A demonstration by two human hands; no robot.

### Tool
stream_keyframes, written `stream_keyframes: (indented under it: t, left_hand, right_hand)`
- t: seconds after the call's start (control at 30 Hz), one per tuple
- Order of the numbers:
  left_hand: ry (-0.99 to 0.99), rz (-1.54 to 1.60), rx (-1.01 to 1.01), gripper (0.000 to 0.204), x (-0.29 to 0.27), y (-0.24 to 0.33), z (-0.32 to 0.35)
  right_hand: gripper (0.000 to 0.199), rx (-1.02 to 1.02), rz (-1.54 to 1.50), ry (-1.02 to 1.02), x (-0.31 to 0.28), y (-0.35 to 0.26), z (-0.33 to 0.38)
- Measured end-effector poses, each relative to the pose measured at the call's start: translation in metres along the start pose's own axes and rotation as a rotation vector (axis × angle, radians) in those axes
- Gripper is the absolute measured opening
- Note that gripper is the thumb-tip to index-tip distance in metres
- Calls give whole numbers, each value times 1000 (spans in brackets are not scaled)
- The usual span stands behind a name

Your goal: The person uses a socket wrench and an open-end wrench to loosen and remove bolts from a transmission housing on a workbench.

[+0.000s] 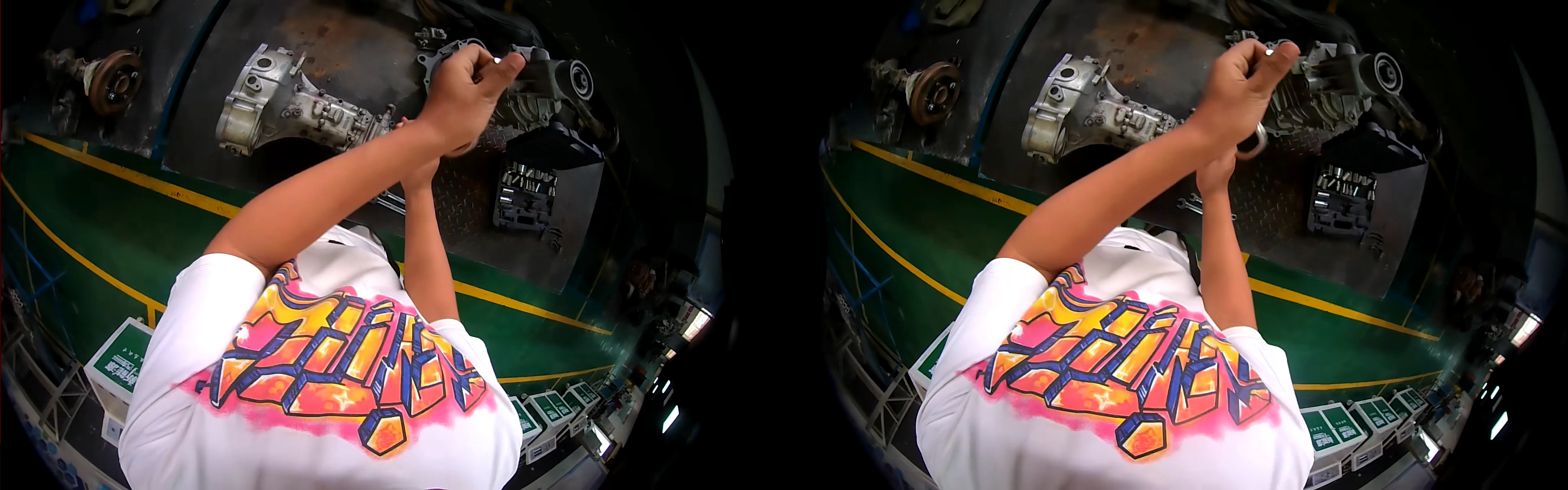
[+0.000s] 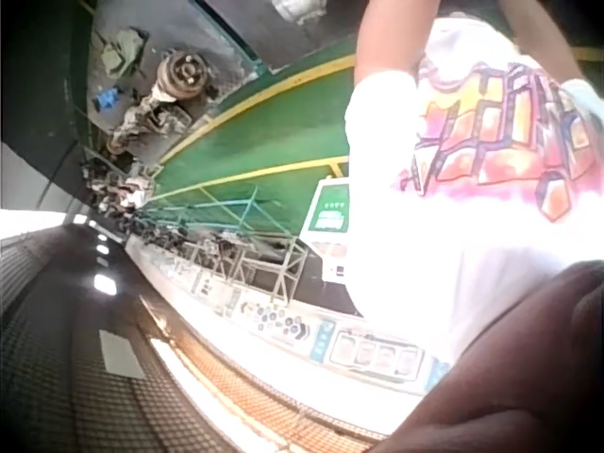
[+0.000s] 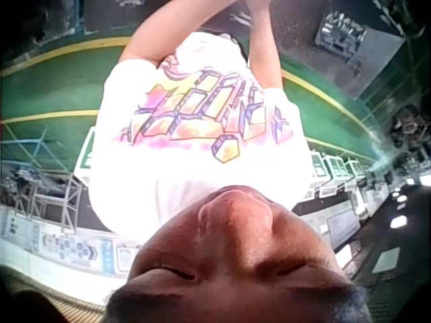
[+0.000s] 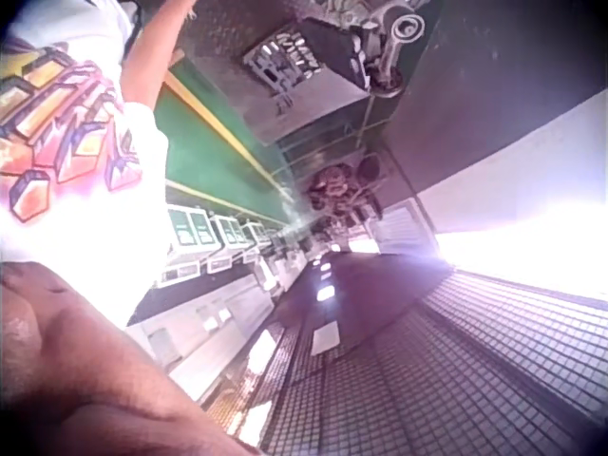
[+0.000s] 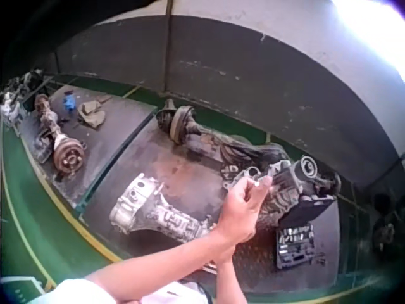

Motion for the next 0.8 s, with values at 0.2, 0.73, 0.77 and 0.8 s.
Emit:
stream_keyframes:
  t: [0.2,0.73,0.77,0.8]
  left_hand:
    - [22,-170,157,54,-68,80,52]
    - [1091,190,-22,53,-305,51,262]
    - [1121,205,-38,54,-321,39,275]
    - [1122,203,-43,54,-330,30,284]
  right_hand:
    - [41,330,999,-198,-52,-12,37]
    - [37,295,2050,-427,-154,25,139]
    - [36,274,2057,-441,-155,29,140]
    - [36,280,2057,-439,-167,35,146]
Point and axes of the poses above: each hand's wrist, its own z-axis away from the middle knuckle, its own x-axis out of the palm, y = z × x, the point moved 6 cm from there along -z, towards the middle knuckle, and after that the axes turned 3 degrees about -y, right-handed, at the moved point
